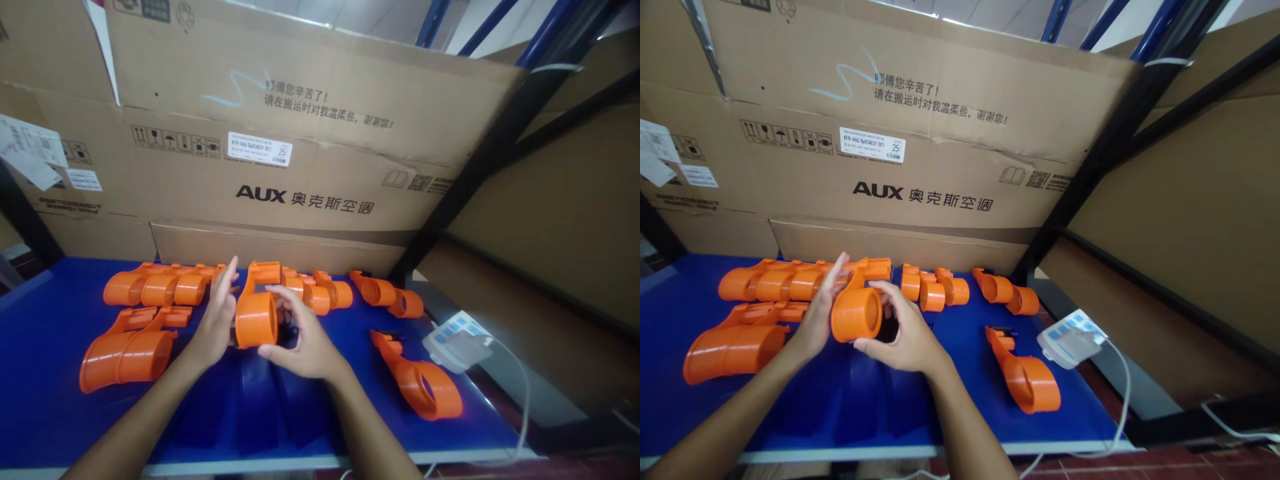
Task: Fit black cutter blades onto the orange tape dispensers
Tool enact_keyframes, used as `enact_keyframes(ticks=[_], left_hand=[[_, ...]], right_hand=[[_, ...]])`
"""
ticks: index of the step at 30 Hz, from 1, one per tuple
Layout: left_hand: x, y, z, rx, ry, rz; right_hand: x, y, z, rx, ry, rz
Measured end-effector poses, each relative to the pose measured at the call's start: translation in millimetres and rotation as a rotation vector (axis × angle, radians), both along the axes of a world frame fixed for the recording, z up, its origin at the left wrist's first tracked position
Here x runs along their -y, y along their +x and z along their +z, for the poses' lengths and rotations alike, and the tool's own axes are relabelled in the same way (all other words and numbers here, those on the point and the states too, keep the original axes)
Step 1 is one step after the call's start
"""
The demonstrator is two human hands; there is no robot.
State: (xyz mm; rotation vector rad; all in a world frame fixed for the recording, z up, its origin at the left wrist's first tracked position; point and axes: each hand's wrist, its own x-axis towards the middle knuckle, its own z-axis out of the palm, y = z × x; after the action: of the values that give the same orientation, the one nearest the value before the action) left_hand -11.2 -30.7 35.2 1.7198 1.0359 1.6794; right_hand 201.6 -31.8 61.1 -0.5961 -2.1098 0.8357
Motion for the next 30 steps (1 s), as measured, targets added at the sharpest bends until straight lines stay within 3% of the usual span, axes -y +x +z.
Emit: enact_keyframes(ticks=[3, 7, 10, 14, 18, 21, 24, 27, 30], left_hand=[[24, -11, 17.9, -0.534, 0.166, -0.084], [53, -39, 33.6, -0.752, 0.132, -0.099], [65, -75, 28.4, -0.788, 0.042, -0.109], [74, -128, 15.0, -0.997, -0.016, -0.093], [77, -154, 6.7, -1.148, -0.003, -0.093], [77, -154, 1.4, -1.194, -0.008, -0.096], [76, -151, -4.5, -1.185, 0.017, -0.054], [74, -156, -8.8, -1.166, 0.042, -0.009], [71, -162, -9.5, -1.155, 0.065, 0.016]], right_hand=[[0, 4, 1.0, -0.008, 0.024, 0.009], [6, 2, 3.9, 0.088, 0.028, 0.107], [10, 2, 8.0, 0.087, 0.029, 0.133], [10, 9, 12.3, -0.042, 0.065, 0.023], [7, 17, 11.6, -0.163, 0.109, -0.09], [-1, 24, 9.6, -0.266, 0.143, -0.272], [-16, 35, 6.7, -0.297, 0.144, -0.625], [-31, 50, 1.3, -0.138, 0.139, -0.992], [-41, 66, -5.5, 0.147, 0.087, -1.192]])
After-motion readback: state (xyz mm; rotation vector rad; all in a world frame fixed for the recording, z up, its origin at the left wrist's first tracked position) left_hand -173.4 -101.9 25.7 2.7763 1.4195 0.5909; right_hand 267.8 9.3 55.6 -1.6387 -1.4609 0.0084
